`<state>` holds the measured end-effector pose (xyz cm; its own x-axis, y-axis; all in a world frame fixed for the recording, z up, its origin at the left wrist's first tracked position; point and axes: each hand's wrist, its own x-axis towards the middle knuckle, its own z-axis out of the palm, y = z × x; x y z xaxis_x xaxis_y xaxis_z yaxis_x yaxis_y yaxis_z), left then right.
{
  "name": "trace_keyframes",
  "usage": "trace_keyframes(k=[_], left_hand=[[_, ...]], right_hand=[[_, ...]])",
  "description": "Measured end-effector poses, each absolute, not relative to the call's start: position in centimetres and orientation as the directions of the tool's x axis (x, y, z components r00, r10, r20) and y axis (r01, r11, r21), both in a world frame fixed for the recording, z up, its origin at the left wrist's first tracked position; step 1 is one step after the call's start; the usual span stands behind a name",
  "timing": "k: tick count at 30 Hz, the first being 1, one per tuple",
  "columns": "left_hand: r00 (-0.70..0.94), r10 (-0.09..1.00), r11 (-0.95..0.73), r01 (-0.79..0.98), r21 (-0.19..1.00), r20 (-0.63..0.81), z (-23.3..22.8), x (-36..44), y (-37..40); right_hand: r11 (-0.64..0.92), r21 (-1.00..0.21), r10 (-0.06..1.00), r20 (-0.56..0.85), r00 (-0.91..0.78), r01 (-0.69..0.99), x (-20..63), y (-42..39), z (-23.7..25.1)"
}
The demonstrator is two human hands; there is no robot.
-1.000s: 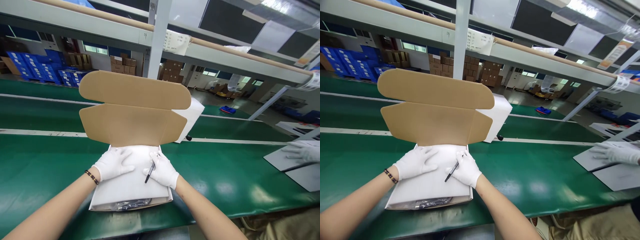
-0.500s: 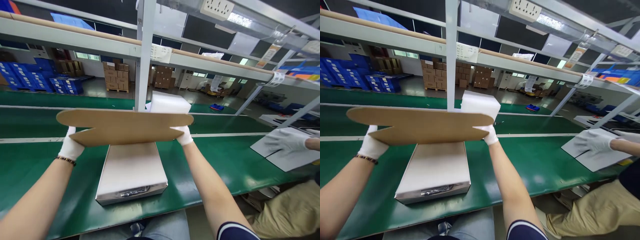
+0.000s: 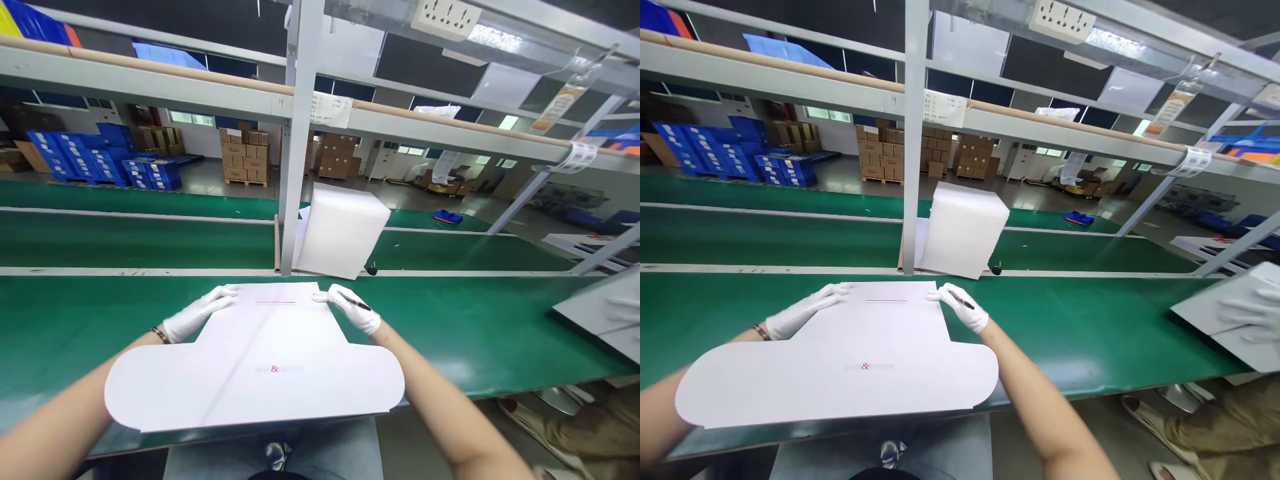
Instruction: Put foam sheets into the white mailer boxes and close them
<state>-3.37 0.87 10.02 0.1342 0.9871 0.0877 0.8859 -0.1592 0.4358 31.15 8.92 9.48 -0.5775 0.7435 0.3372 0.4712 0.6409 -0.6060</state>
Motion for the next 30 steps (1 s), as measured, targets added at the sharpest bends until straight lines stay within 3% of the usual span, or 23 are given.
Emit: trace_keyframes(k=[3,4,6,9,14,18,22,26,30], left_hand=[[0.212,0.944,-0.132,0.945,0.300,-0.253,12.7,-3.4,-0.2],[0.237,0.925,-0.167,0.956,0.242,-0.297,13.0,-3.0,-0.7],[0.344,0.911,-0.311,0.935,0.171,-0.226,12.1,-1.6,-2.1],[0.488,0.873,-0.487,0.871,0.065,-0.012,8.0,-0.1,-4.5],[0.524,0.837,-0.518,0.851,-0.080,0.158,2.1,0.1,-6.4],[0.488,0.861,-0.481,0.873,-0.082,0.141,1.2,1.6,-5.9],[0.423,0.896,-0.408,0.904,-0.126,0.134,2.0,3.8,-3.0],[0.351,0.922,-0.330,0.933,-0.141,0.163,3.5,4.8,1.9],[0.352,0.921,-0.334,0.934,-0.129,0.165,4.6,4.9,4.8]], right_hand=[[0.645,-0.603,0.666,0.141,-0.733,0.470,31.8,7.0,11.2],[0.653,-0.587,0.647,0.103,-0.756,0.479,31.6,6.1,11.2],[0.702,-0.524,0.613,0.099,-0.784,0.483,30.7,4.1,10.3],[0.810,-0.364,0.554,0.216,-0.804,0.460,29.6,1.6,7.0],[0.844,-0.256,0.534,0.336,-0.775,0.471,29.4,0.5,3.0],[0.865,-0.183,0.500,0.228,-0.835,0.468,29.0,1.3,3.2],[0.830,-0.067,0.557,0.148,-0.817,0.554,27.4,3.6,3.4],[0.781,-0.037,0.618,0.189,-0.763,0.623,25.5,7.7,3.5],[0.771,-0.092,0.629,0.272,-0.728,0.631,24.9,10.5,3.7]])
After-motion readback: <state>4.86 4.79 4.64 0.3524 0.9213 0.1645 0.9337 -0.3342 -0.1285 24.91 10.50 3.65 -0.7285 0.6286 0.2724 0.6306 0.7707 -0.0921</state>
